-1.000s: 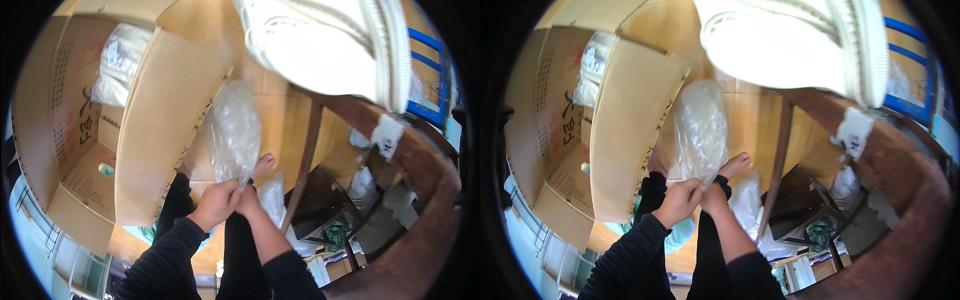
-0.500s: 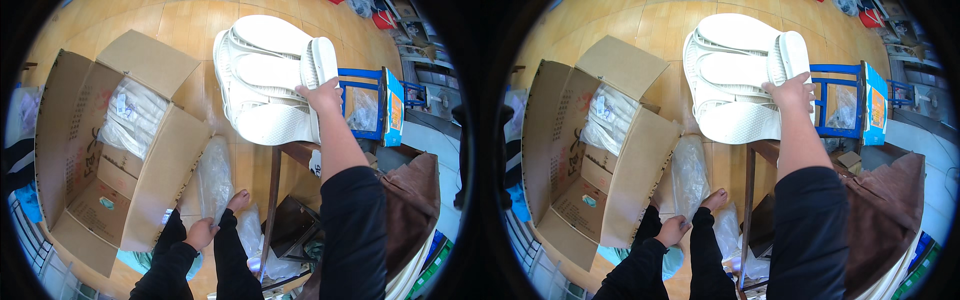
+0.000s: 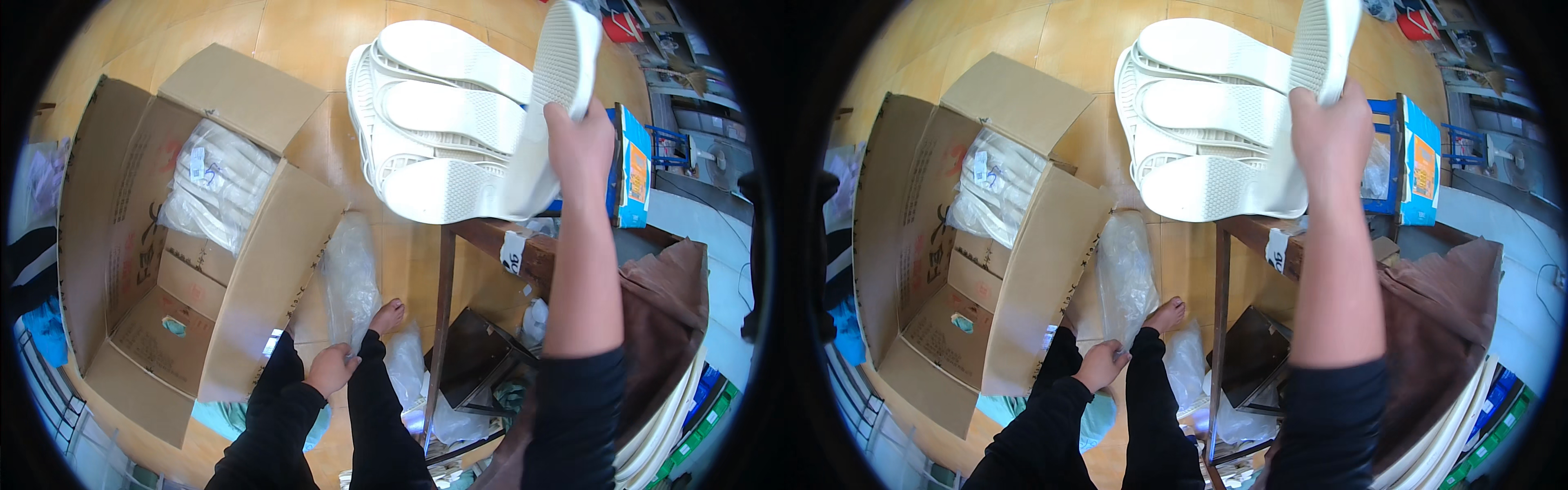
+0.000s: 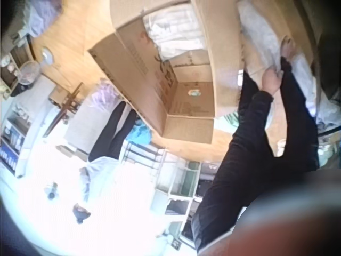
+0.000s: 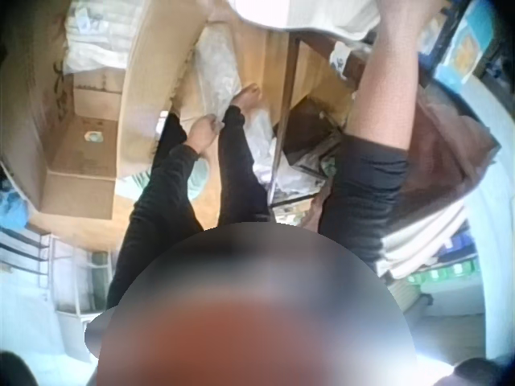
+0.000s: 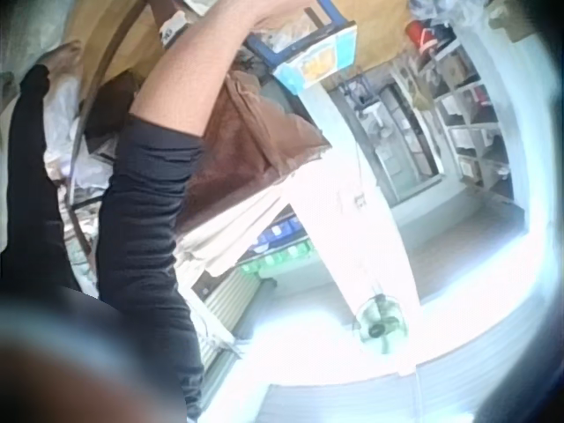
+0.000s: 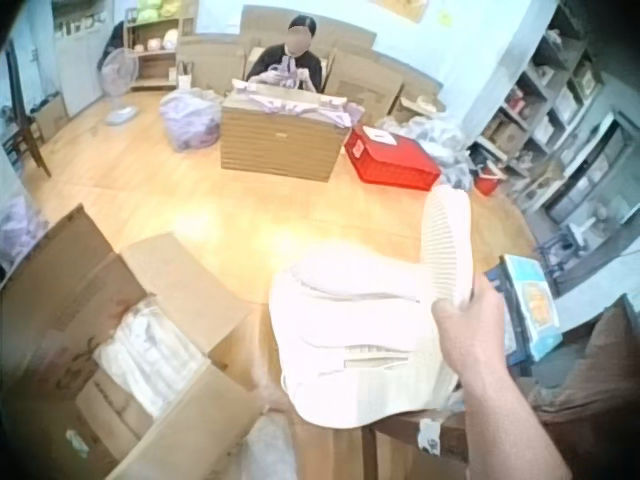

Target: The person picks up white slippers from a stack, places them into a clear plastic bag, and then puts the bag into a cardboard box. The person also briefly writes on a notepad with a pen before continuing to pack more slippers.

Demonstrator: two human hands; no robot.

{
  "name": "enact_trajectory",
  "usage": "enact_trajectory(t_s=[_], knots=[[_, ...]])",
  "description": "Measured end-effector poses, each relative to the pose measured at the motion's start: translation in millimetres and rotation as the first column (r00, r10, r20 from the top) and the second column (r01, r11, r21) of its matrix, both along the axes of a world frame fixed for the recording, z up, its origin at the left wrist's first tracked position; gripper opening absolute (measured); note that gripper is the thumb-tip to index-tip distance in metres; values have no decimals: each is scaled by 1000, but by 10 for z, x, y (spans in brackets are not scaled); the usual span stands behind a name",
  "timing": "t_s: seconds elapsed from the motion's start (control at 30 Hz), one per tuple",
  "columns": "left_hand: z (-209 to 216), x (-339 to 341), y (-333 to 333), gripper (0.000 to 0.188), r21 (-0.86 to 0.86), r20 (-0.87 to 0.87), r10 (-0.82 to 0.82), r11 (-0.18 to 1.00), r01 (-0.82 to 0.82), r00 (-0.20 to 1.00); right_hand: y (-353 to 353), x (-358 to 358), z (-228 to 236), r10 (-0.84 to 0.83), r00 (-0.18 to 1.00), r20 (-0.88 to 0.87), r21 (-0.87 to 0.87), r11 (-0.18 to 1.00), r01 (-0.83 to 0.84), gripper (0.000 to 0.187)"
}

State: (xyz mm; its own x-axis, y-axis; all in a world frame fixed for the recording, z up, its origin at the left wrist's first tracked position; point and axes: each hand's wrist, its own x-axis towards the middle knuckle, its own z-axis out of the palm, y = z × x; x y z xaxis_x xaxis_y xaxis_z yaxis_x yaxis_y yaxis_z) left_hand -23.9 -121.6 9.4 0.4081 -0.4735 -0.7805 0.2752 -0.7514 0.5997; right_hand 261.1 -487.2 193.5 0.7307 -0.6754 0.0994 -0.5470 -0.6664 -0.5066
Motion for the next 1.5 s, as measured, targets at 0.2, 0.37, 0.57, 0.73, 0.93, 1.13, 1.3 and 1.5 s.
enact_trajectory(t_s=[0.2, 0.37, 0.57, 0.73, 0.93, 1.13, 1.3, 1.5], knots=[[12, 53, -3, 33, 39, -25, -52, 998, 53, 998, 772, -690, -651, -699, 605, 383, 914, 381, -138, 39], [-17, 2, 59, 35, 31, -30, -53, 998, 54, 998, 1045, -1100, -1299, -799, 598, 61, 819, 383, 428, 52], [-30, -25, 126, 37, 27, -47, -20, 999, 21, 999, 1041, -1259, -1453, -774, 633, 0, 997, -47, -57, 65], [-23, -20, 116, 35, 17, -13, -24, 1000, 25, 1000, 946, -1113, -1417, -715, 696, -69, 995, -103, -7, 61], [-70, -78, 92, 32, 31, -10, -33, 999, 34, 999, 1002, -1015, -1339, -693, 712, 107, 991, 13, -136, 56], [-153, -32, 54, 40, -41, 378, -29, 998, 48, 925, 1271, -2238, -1101, -537, 833, 133, 989, 20, -145, 65], [-300, 173, -158, 17, 85, 221, 42, 994, -62, 974, 1420, -3780, -812, -391, 915, -104, 952, 226, 205, 84], [-428, 213, -681, 20, -304, 186, 341, 912, -276, 921, 1314, -4218, -1281, 78, 647, -759, 645, -44, 763, 71]])
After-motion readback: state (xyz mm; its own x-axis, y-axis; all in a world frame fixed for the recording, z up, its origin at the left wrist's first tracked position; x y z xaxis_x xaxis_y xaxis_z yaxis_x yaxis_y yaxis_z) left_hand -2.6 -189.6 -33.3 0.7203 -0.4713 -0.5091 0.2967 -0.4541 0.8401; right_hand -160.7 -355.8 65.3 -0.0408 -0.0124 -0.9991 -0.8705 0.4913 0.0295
